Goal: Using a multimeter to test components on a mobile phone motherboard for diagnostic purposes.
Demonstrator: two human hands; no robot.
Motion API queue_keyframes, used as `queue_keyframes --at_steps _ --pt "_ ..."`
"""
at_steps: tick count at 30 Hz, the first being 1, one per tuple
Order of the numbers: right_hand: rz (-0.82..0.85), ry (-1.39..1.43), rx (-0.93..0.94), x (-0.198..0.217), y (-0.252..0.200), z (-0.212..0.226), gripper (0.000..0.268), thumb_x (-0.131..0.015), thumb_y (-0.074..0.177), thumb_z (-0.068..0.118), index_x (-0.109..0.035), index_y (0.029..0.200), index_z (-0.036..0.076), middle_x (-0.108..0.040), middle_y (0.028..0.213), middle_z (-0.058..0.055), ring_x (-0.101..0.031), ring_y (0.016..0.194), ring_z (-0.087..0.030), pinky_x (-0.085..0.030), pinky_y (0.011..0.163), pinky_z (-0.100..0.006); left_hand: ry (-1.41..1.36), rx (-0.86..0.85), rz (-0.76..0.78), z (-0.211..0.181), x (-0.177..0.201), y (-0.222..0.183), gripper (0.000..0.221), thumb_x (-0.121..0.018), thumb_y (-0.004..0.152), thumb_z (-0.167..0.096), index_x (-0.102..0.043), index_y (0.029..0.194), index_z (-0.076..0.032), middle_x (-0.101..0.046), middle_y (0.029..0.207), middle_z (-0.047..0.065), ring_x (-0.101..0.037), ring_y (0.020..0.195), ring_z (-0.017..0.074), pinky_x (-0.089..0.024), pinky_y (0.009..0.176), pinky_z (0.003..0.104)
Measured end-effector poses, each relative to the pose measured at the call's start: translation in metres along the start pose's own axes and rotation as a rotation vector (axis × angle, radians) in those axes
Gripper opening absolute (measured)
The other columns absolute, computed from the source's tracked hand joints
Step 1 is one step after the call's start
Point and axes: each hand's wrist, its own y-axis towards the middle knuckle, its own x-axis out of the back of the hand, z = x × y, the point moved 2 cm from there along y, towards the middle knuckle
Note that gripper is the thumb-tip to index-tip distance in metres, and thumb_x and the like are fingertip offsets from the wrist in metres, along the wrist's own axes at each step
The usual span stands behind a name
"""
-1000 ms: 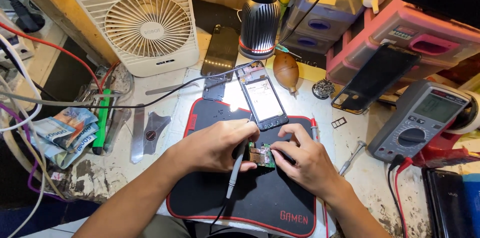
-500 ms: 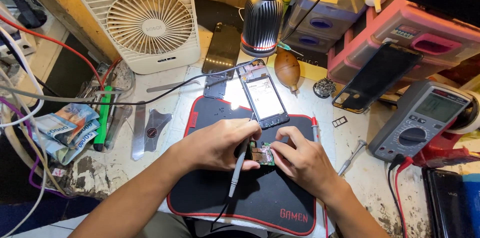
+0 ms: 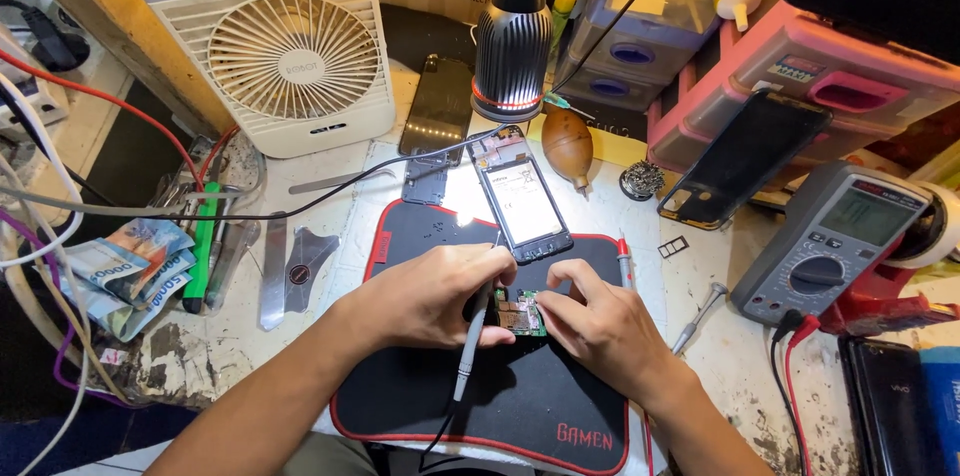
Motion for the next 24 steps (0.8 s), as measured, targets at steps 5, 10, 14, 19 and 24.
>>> queue_keyframes --at_steps 5,10,14,19,24 --pt "0.019 -0.011 0.025 -0.003 0.0 0.001 0.007 -0.072 0.092 0.004 -0.065 0.093 0.002 -0.059 0.111 -0.014 -0.059 0.061 -0.02 -0.044 0.046 -0.033 -0.007 0.025 0.009 0.0 0.0 0.0 0.046 -0.084 0.086 -0.031 -0.048 0.104 -0.01 -0.053 0.082 0.008 -0.05 0.067 0.0274 -0.041 0.06 0.037" --pt "0.002 -0.007 0.039 -0.001 0.002 0.002 0.011 -0.069 0.092 0.002 -0.059 0.088 0.004 -0.058 0.11 -0.013 -0.056 0.06 -0.021 -0.04 0.046 -0.034 -0.008 0.015 0.002 0.0 0.0 0.001 0.046 -0.084 0.086 -0.03 -0.048 0.105 -0.01 -0.053 0.083 0.008 -0.049 0.067 0.0272 -0.04 0.059 0.036" --pt "-0.016 -0.05 0.031 -0.001 0.002 0.0 0.01 -0.074 0.089 0.003 -0.064 0.089 0.002 -0.06 0.108 -0.013 -0.058 0.058 -0.021 -0.042 0.045 -0.032 -0.012 0.028 0.004 0.0 0.0 0.001 0.045 -0.085 0.085 -0.03 -0.049 0.103 -0.01 -0.052 0.082 0.007 -0.048 0.066 0.0256 -0.039 0.059 0.035" --pt "-0.005 -0.027 -0.043 0.002 0.0 -0.005 0.009 -0.074 0.089 0.009 -0.067 0.094 0.005 -0.058 0.108 -0.011 -0.057 0.053 -0.021 -0.043 0.045 -0.032 -0.01 0.031 0.028 0.001 0.004 0.001 0.045 -0.084 0.087 -0.031 -0.049 0.105 -0.01 -0.052 0.085 0.006 -0.047 0.068 0.0244 -0.04 0.062 0.035" --pt "-0.123 0.034 -0.25 0.001 -0.003 -0.012 0.003 -0.073 0.087 0.017 -0.073 0.084 0.015 -0.062 0.102 0.001 -0.07 0.067 -0.021 -0.057 0.057 -0.031 -0.046 0.029 0.009 0.001 0.007 0.002 0.045 -0.087 0.08 -0.022 -0.058 0.11 -0.005 -0.062 0.085 0.015 -0.069 0.079 0.0343 -0.06 0.066 0.039"
